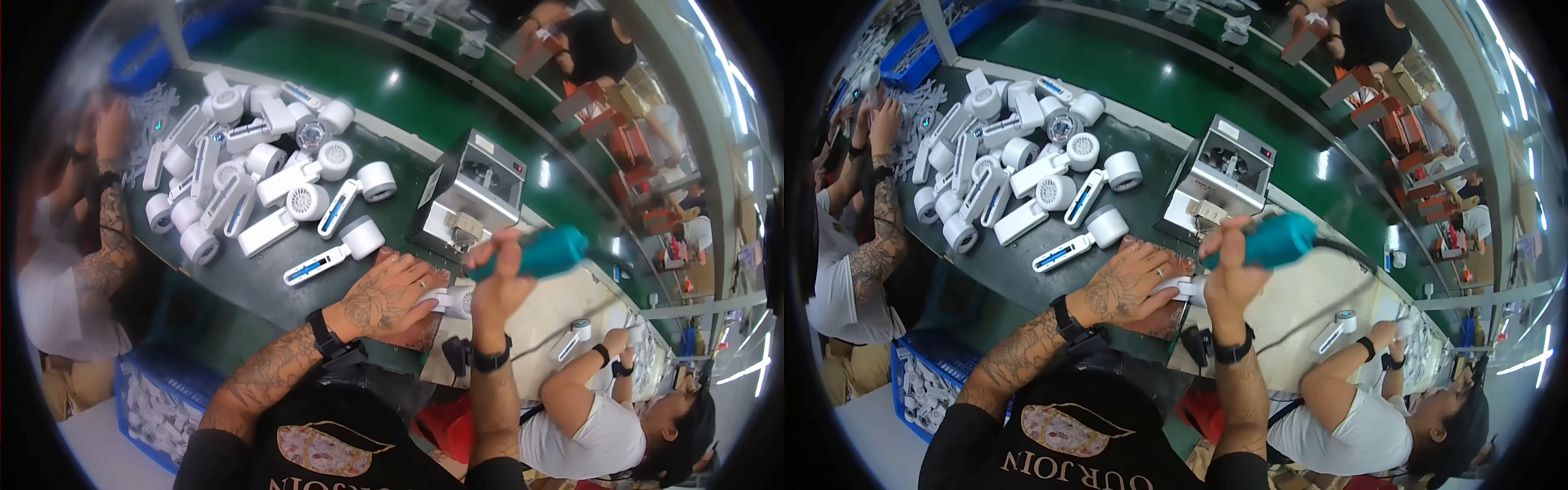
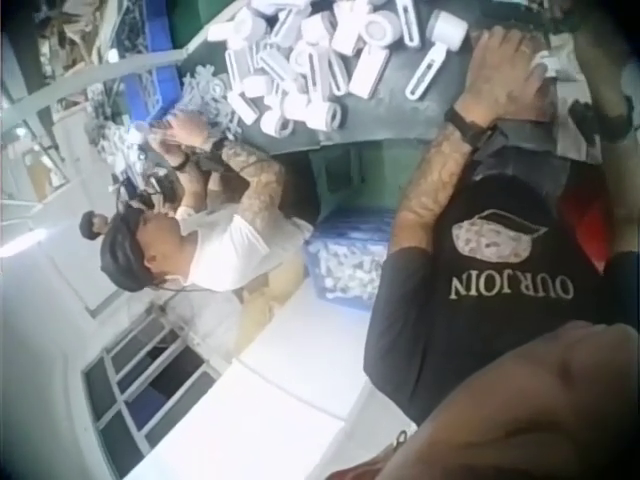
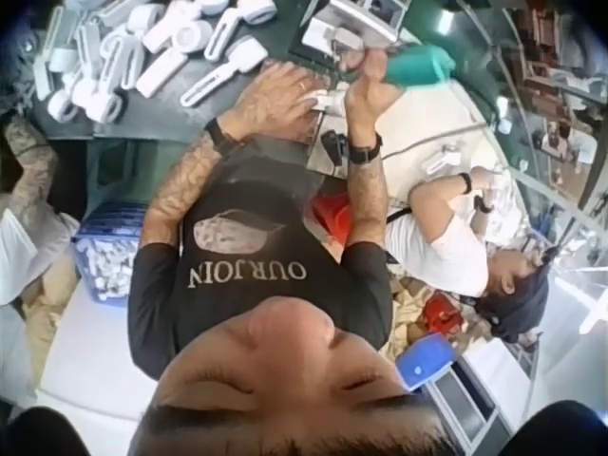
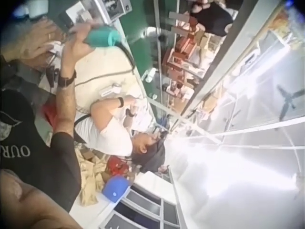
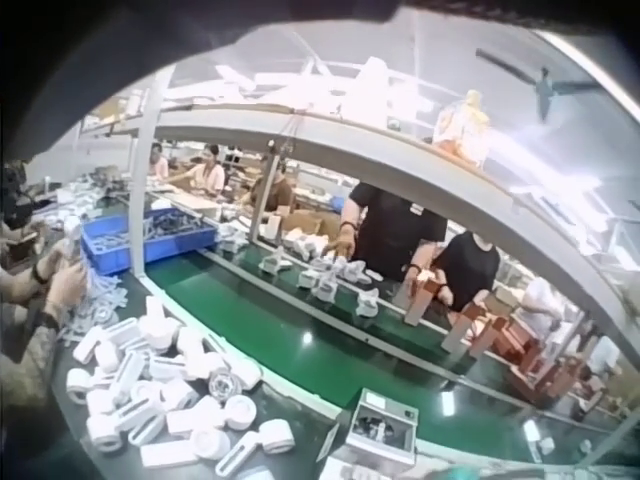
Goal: The person picks up a fan, fits a battery into the handle, and snaps a cover over it. They then drive a screw into the handle using a power screwdriver and place the finished fan onto the table.
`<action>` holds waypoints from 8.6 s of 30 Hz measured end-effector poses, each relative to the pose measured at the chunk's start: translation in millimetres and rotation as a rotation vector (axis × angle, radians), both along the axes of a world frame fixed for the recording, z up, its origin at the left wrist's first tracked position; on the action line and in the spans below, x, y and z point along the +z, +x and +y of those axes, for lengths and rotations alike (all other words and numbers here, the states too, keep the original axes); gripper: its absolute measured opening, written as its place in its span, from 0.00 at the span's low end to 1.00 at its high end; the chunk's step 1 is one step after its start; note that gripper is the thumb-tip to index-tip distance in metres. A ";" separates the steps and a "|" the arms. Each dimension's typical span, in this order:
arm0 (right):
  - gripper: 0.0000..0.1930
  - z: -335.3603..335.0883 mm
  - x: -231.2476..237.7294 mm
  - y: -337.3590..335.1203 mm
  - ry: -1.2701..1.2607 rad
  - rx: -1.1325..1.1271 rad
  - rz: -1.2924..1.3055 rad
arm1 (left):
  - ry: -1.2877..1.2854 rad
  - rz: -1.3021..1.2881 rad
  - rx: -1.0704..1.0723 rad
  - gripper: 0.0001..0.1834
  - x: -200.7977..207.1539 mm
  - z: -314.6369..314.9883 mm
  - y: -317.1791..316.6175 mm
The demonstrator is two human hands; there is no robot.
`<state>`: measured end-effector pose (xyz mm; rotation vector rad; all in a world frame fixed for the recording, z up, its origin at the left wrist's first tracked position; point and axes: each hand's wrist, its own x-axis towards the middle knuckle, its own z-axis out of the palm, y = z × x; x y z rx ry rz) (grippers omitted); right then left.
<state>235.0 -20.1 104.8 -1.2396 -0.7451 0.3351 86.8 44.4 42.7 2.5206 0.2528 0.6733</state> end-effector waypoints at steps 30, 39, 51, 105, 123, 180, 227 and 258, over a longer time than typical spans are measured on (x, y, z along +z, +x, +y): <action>0.19 -76.2 -16.0 -23.0 0.258 0.039 0.219 | 0.187 -0.084 -0.009 0.18 -16.6 -23.4 6.9; 0.29 -115.5 15.9 -52.3 0.330 0.009 0.028 | -0.482 -0.327 0.651 0.20 63.5 54.1 -121.5; 0.25 -132.8 -11.4 -55.2 0.241 0.216 0.126 | -0.481 -0.320 1.238 0.30 32.2 312.4 -298.6; 0.32 -32.6 10.8 4.7 0.218 0.037 -0.031 | -0.100 0.134 -0.111 0.20 14.4 -3.7 6.2; 0.24 -0.9 -3.4 5.9 0.082 0.059 0.019 | -0.069 0.010 -0.019 0.28 -2.0 -3.4 1.0; 0.28 -45.7 2.6 -21.2 0.037 0.090 0.019 | -0.093 -0.021 -0.005 0.24 -3.5 -3.0 -0.4; 0.31 -60.4 -4.7 -20.8 0.112 0.076 -0.008 | -0.226 -0.072 -0.096 0.12 0.0 -0.4 -3.1; 0.21 -82.3 4.7 -31.2 0.138 0.131 0.202 | 0.015 0.007 -0.199 0.21 19.7 -15.9 -11.9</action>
